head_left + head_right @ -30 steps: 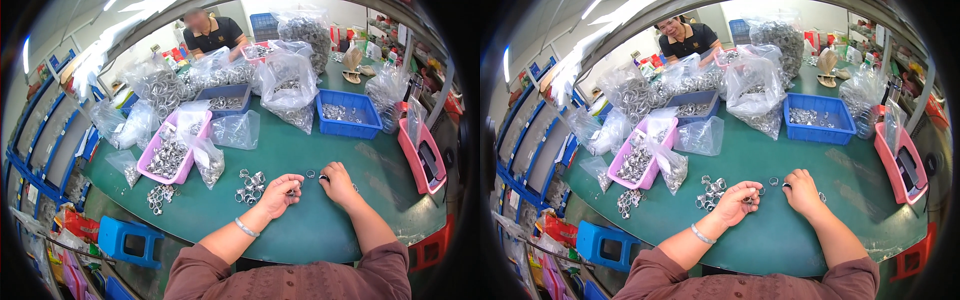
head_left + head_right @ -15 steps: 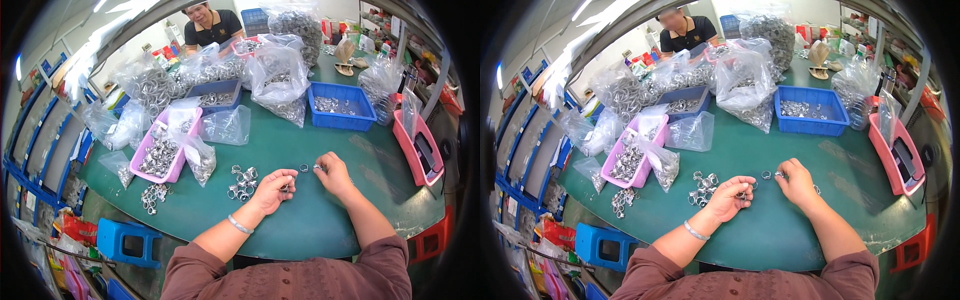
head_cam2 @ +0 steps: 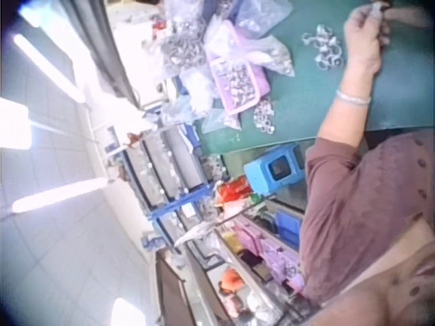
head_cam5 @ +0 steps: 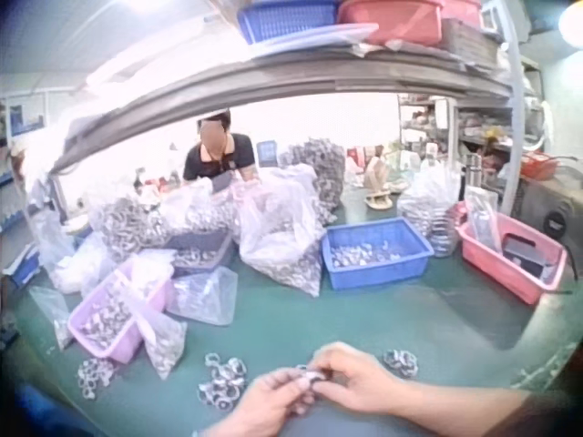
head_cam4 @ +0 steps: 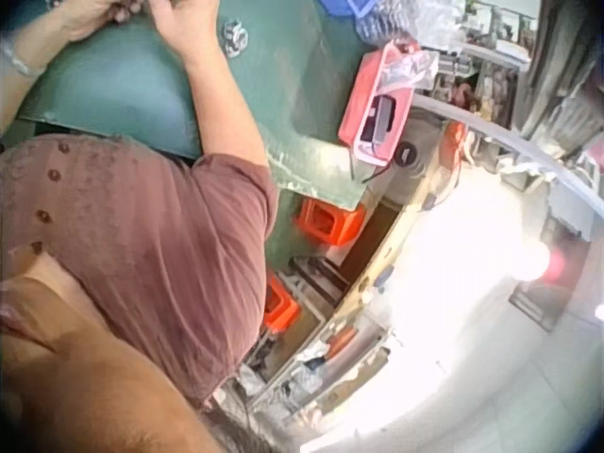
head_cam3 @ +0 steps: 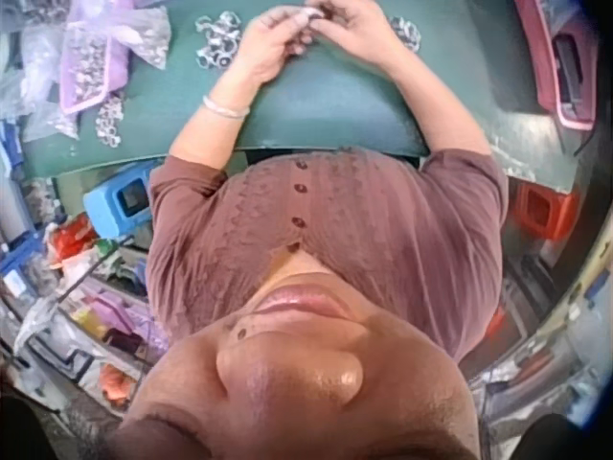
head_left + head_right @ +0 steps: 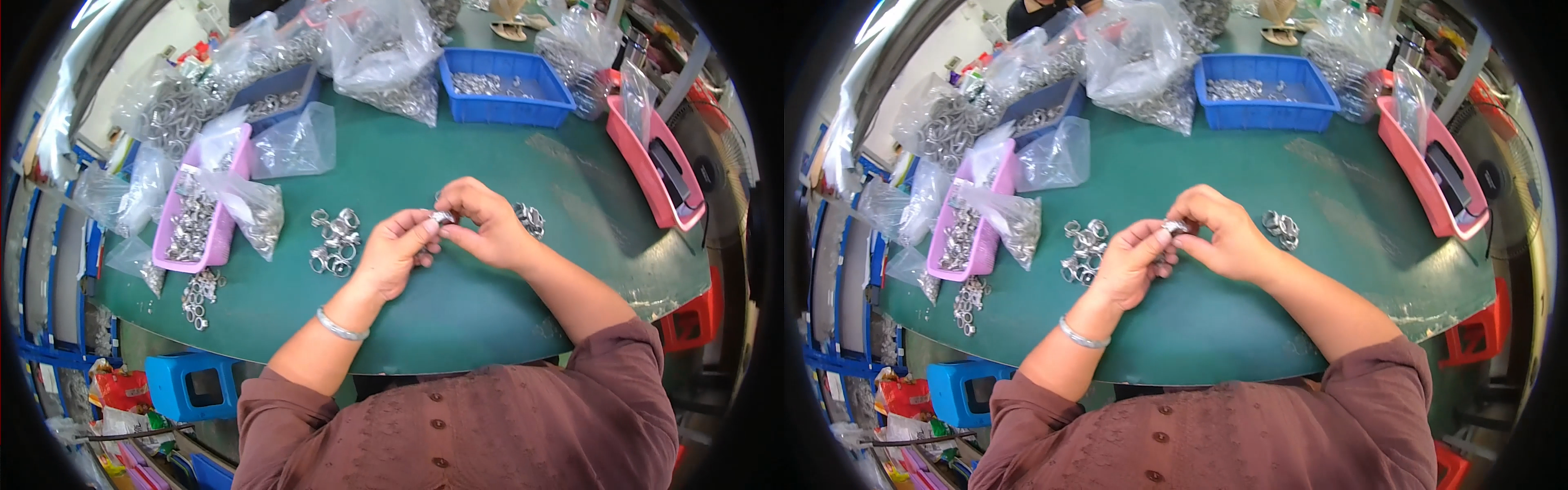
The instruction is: The person picks up metal rings from the table and places them into a small pile or a bag, handling them one at a time.
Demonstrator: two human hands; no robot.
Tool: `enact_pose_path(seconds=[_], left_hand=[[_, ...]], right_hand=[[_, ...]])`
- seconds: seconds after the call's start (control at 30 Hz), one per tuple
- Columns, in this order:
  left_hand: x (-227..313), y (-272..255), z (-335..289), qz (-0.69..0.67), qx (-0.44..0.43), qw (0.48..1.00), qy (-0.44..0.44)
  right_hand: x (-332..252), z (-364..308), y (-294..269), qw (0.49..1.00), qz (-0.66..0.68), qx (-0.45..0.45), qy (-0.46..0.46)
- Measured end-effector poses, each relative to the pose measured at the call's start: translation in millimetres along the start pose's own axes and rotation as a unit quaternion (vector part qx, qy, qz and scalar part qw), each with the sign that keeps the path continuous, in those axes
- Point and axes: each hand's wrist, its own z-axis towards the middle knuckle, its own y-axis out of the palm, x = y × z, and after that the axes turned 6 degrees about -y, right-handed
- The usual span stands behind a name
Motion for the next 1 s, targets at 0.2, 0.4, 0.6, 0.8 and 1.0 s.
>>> enact_pose_path(seconds=[0.2, 0.4, 0.6, 0.8, 1.0], left_hand=[[-2, 2, 0, 0.041, 0.004, 0.995, 0.095], [-5, 6, -2, 0.064, 0.004, 0.987, 0.145], [-4, 4, -4, 0.109, 0.011, 0.979, 0.172], [-4, 6, -4, 0.146, 0.011, 0.968, 0.206], [-4, 7, -5, 0.144, -0.004, 0.968, 0.204]], right_hand=[[8, -5, -1, 0.989, 0.144, 0.01, 0.016], [5, -7, -1, 0.99, 0.14, 0.029, 0.012], [4, -7, 2, 0.989, 0.143, 0.01, 0.018], [5, -6, 3, 0.996, 0.084, 0.037, -0.012], [-1, -6, 1, 0.999, -0.009, 0.022, -0.026]])
